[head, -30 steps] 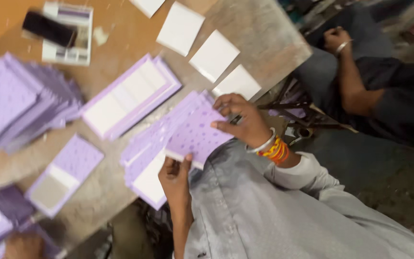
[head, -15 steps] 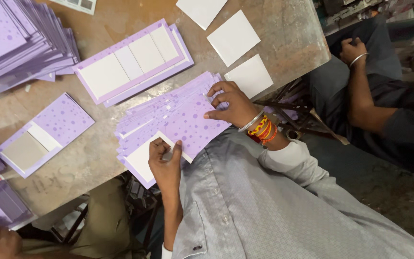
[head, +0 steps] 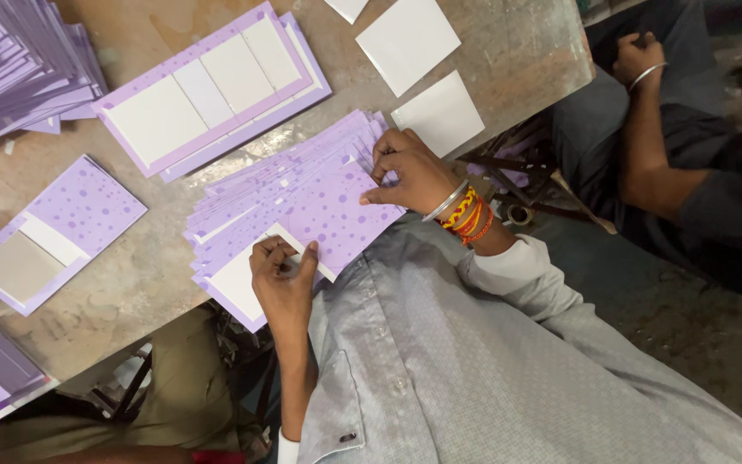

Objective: The person inserts small white paper sheets into purple patterned paper covers and stacks the completed units on the table. The person repeatedly picks a cover, places a white sheet inside, and sets the assembled unit aside.

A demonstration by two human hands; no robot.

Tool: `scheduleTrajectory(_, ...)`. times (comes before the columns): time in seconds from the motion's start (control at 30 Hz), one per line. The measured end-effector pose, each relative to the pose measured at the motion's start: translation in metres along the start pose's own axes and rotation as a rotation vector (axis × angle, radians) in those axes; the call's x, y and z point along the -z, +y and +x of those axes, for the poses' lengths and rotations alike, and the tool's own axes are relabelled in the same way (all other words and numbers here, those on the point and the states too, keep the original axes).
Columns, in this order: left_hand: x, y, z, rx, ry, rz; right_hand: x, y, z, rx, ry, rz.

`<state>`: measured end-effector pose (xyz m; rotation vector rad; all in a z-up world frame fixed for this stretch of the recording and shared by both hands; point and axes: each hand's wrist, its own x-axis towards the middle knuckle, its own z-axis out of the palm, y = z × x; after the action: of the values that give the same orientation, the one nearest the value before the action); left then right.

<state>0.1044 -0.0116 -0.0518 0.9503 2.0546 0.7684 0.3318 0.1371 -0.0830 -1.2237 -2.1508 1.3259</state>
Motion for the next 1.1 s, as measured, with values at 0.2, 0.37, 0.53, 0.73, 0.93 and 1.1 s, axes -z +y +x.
scheduleTrajectory(0.2,-0.0005,0.0012,0.0004,-0.017,0.005,0.033,-0.0025,0.0069,0.0035,0.061,0.020,-0.025)
scheduleTrajectory(0.37,-0.0020,0.0020,0.0008,-0.011,0.014,0.069,-0.0019,0.0076,0.0037,0.040,0.015,-0.015)
scheduleTrajectory(0.53,-0.0032,0.0006,0.0017,-0.008,0.029,0.038,0.0005,0.0068,0.0036,0.064,0.005,-0.016)
scheduleTrajectory(0.73,-0.0051,0.0019,0.0026,-0.004,0.033,0.061,0.0013,0.0057,0.0035,0.068,0.007,-0.019)
scheduleTrajectory(0.93,-0.0060,0.0069,0.0014,-0.068,0.077,0.121,-0.0009,0.0056,0.0040,0.076,0.026,-0.043)
scheduleTrajectory(1.1,-0.0062,0.0098,0.0002,-0.080,0.087,0.104,-0.0018,0.0065,0.0021,0.093,0.038,-0.055)
